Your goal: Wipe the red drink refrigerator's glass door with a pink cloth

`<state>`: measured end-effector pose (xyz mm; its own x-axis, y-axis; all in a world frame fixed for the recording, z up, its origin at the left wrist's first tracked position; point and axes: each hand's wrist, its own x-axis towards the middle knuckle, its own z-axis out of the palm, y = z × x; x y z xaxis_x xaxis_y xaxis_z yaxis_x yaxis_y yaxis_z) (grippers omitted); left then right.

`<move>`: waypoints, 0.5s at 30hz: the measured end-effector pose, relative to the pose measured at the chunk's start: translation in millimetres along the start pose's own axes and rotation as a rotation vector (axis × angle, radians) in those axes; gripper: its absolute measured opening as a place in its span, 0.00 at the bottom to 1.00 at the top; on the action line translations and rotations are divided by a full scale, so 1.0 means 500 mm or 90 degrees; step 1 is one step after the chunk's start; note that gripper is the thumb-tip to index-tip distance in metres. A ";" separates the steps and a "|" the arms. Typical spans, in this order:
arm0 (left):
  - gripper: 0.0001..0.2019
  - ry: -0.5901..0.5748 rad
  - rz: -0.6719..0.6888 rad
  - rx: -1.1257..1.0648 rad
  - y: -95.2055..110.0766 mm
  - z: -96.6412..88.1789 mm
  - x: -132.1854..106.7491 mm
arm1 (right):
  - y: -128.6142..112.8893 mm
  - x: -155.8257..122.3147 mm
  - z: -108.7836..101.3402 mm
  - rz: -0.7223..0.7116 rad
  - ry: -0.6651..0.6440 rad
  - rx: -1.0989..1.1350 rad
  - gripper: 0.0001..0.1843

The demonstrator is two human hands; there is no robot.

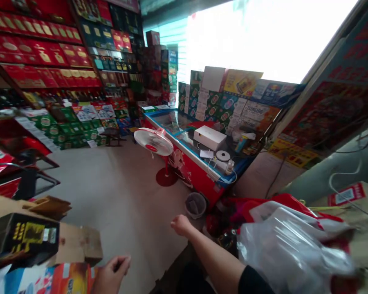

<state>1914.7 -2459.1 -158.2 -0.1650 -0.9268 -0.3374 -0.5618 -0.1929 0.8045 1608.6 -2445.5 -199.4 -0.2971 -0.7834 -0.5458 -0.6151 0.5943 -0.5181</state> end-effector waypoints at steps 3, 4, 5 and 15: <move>0.46 -0.049 0.093 0.009 0.133 0.026 0.142 | 0.045 0.078 -0.038 0.068 0.020 0.032 0.15; 0.44 -0.072 0.115 0.005 0.171 0.048 0.182 | 0.059 0.107 -0.052 0.084 0.031 0.044 0.15; 0.43 -0.093 0.131 0.002 0.203 0.075 0.219 | 0.072 0.138 -0.068 0.098 0.041 0.058 0.15; 0.41 -0.351 0.163 0.045 0.401 0.379 0.463 | 0.188 0.399 -0.282 0.186 0.133 0.225 0.14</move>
<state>1610.3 -2651.1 -167.5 -0.6866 -0.6335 -0.3566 -0.4982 0.0528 0.8655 1388.6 -2571.8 -264.0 -0.5822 -0.5734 -0.5764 -0.2099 0.7909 -0.5749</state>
